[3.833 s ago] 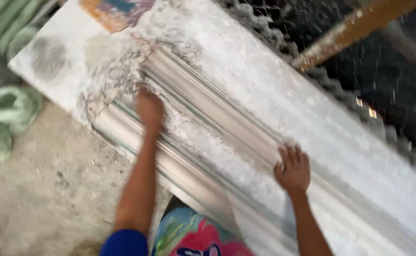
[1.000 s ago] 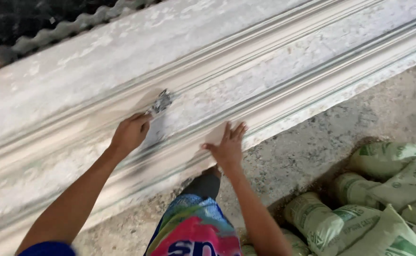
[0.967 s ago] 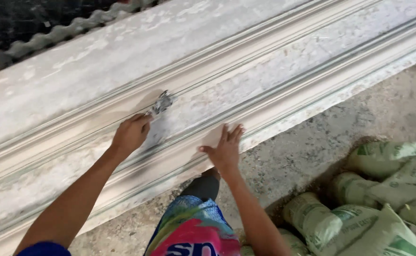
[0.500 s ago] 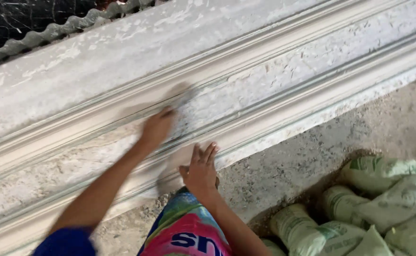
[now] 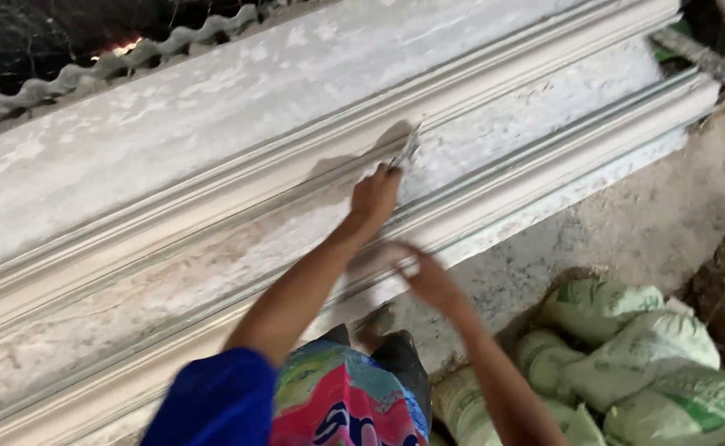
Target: The person uses a wire brush to scrub and clean long white molding pieces laid on a workbench. They repeatedly brush along the grooves and surfaces of the molding, moving back and forth to remove dust and debris.
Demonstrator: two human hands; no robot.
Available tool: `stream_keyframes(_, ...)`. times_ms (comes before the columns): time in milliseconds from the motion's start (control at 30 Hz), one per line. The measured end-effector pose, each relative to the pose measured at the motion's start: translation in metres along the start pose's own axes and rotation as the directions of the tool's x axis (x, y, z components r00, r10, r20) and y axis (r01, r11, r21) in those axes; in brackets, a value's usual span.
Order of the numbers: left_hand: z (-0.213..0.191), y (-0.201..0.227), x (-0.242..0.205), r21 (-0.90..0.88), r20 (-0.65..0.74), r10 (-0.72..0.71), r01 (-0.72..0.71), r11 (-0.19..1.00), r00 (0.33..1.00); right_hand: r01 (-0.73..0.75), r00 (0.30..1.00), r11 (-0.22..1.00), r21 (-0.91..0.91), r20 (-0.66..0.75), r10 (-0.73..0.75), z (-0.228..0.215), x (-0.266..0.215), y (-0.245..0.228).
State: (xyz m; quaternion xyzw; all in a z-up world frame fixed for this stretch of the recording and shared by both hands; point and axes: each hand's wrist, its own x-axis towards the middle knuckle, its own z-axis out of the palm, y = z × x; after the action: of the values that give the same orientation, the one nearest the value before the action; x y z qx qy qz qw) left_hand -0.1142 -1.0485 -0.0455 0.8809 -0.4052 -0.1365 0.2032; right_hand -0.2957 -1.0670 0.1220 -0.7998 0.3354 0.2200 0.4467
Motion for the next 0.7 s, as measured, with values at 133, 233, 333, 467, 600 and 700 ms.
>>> stream_keyframes(133,-0.048,-0.037,-0.049,0.052,0.077,-0.078,0.074,0.996,0.994,-0.059,0.96,0.997,0.047,-0.273,0.069,-0.1,-0.002,0.086)
stream_keyframes(233,-0.097,-0.039,-0.063,-0.692,0.284,-0.549,0.564,0.45,0.786,0.033,0.922,0.984,0.173,-0.385,0.037,-0.162,0.007,0.166)
stream_keyframes(333,-0.043,0.011,-0.023,0.13,-0.038,-0.087,0.091,0.987,0.996,0.046,0.916,0.994,0.096,-0.4,-0.004,-0.216,0.038,0.247)
stream_keyframes(467,0.098,0.115,0.155,0.164,-0.167,-0.04,0.068,0.984,0.985,0.182,0.851,0.983,-0.018,-0.498,-0.167,-0.297,0.119,0.292)
stream_keyframes(600,0.122,0.244,0.256,-0.026,-0.098,-0.042,0.04,0.999,0.994,0.298,0.681,0.934,-0.196,-0.642,-0.352,-0.339,0.194,0.333)
stream_keyframes(700,0.151,0.236,0.26,-0.044,-0.032,-0.099,0.098,0.994,0.995,0.252,0.648,0.945,-0.211,-0.688,-0.326,-0.378,0.248,0.356)
